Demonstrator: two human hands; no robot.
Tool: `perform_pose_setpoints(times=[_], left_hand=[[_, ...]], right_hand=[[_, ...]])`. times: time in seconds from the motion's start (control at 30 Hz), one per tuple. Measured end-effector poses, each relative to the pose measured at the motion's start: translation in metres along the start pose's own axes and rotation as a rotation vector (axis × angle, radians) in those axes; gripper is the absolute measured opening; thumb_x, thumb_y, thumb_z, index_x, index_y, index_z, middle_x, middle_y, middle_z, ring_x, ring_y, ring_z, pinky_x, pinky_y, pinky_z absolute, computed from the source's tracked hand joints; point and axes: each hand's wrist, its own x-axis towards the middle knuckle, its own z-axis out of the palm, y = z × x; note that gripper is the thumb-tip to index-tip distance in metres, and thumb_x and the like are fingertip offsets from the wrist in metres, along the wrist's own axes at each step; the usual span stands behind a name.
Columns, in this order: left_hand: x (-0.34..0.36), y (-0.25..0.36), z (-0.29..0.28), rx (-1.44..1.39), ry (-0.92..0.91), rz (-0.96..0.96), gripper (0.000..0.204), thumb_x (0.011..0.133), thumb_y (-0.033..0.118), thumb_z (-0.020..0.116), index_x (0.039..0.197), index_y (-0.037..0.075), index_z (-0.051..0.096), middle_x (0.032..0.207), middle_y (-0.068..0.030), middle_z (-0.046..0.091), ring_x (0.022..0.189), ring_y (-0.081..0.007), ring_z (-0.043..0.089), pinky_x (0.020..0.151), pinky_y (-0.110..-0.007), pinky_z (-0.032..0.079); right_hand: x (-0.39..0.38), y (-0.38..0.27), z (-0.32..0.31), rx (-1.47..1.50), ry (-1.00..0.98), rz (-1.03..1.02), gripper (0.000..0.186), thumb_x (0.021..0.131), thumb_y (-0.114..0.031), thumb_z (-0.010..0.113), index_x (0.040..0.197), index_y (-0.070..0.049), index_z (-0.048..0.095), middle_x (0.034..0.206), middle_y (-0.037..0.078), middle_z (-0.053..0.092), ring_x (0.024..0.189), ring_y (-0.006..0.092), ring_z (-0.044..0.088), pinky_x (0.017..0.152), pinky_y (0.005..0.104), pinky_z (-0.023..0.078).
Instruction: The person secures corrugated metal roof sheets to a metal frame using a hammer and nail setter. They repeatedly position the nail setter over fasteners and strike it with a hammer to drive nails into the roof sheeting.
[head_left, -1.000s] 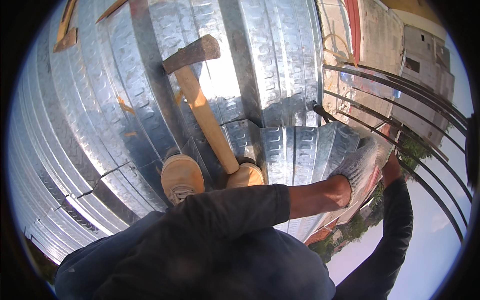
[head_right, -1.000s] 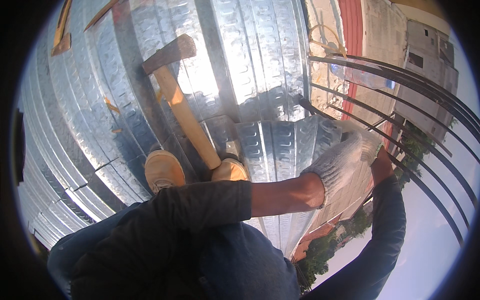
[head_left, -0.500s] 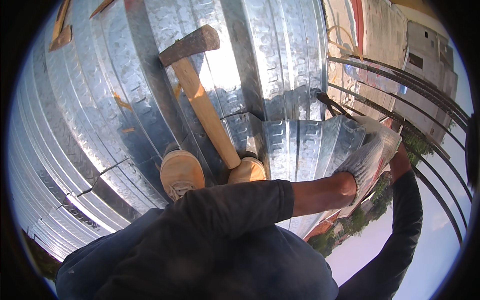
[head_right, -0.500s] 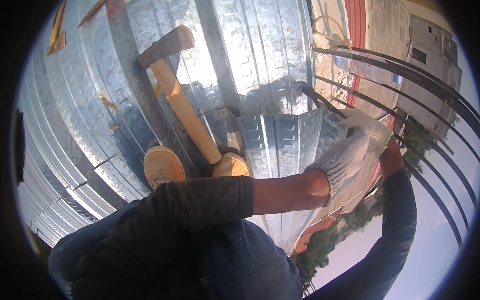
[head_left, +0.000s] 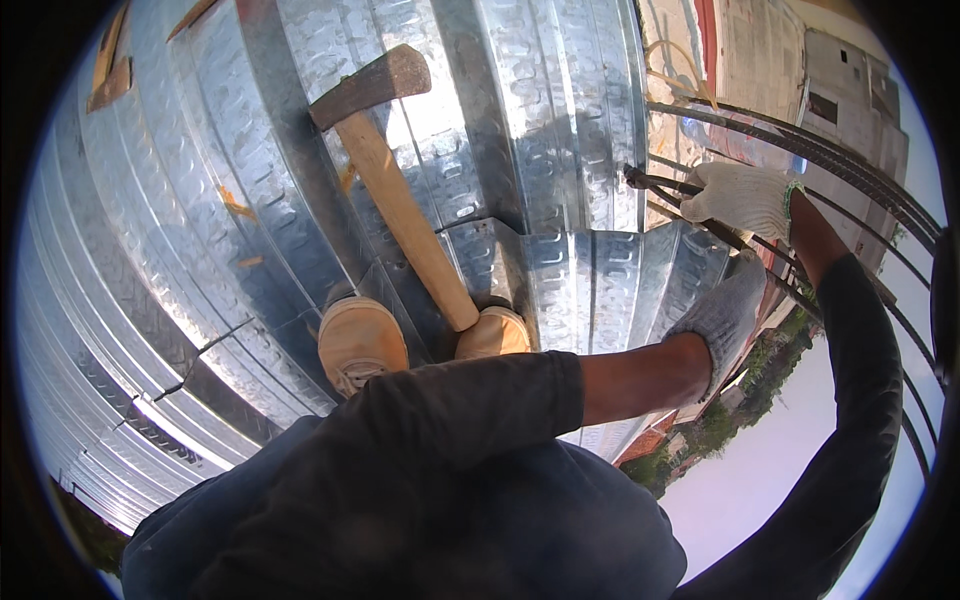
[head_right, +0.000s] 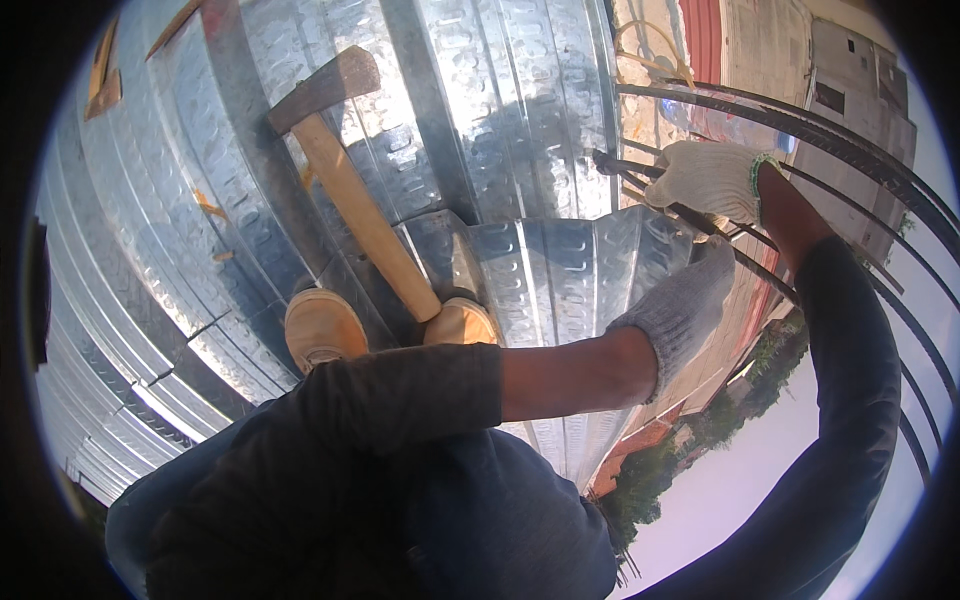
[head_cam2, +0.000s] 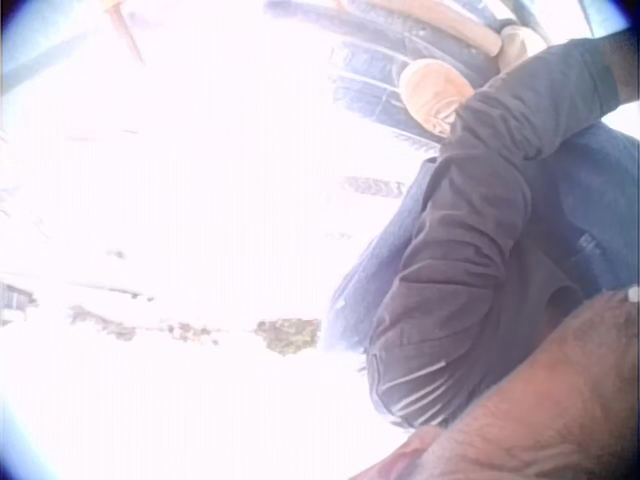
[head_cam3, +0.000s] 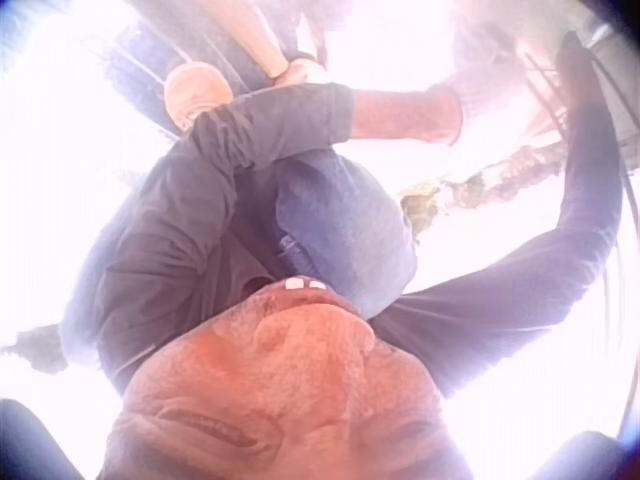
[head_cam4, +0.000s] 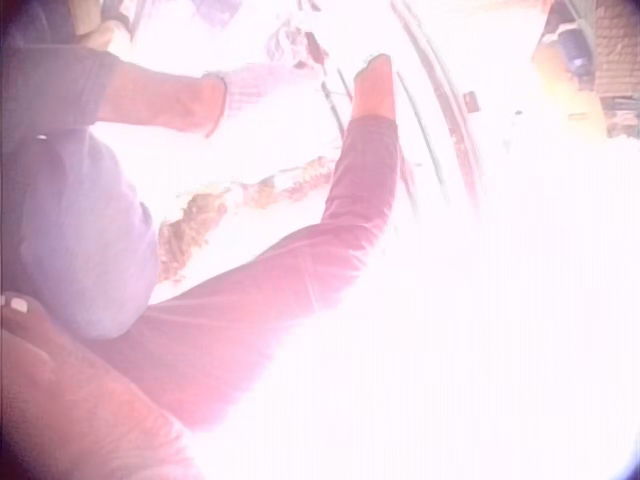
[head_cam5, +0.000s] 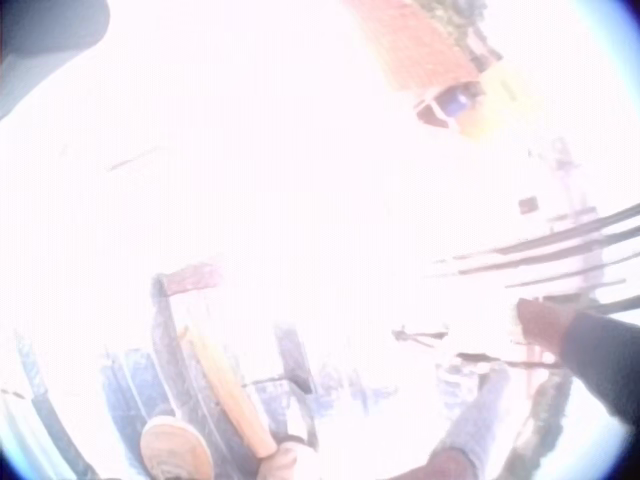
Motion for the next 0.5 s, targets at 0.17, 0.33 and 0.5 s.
perform_pose_setpoints(times=[0.17,0.33,0.5], left_hand=[[-0.015,-0.037,-0.027,0.142,-0.182,0.233,0.056,0.122,0.044,0.032,0.159,0.007,0.053,0.147,-0.0079,0.064,0.138,-0.0175,0.059,0.121,-0.03,0.04],[-0.002,-0.02,-0.018,0.15,-0.157,0.213,0.054,0.122,0.042,0.032,0.158,0.008,0.054,0.146,-0.007,0.064,0.135,-0.016,0.06,0.118,-0.03,0.042],[-0.001,-0.023,-0.021,0.151,-0.14,0.247,0.052,0.122,0.04,0.032,0.157,0.009,0.055,0.146,-0.0061,0.064,0.132,-0.0146,0.06,0.115,-0.03,0.044]], right_hand=[[0.011,0.034,0.042,-0.111,-0.117,-0.23,0.046,0.098,-0.039,0.072,0.125,-0.003,0.077,0.095,0.018,0.079,0.086,0.0288,0.079,0.07,0.04,0.058],[0.037,0.053,0.071,0.013,-0.188,0.128,0.034,0.104,-0.026,0.063,0.124,-0.002,0.076,0.095,0.02,0.079,0.085,0.0347,0.079,0.072,0.0445,0.06],[0.054,0.115,0.117,0.248,-0.157,-0.003,0.037,0.107,-0.031,0.066,0.12,0.002,0.077,0.092,0.014,0.082,0.083,0.0303,0.079,0.072,0.0446,0.059]])
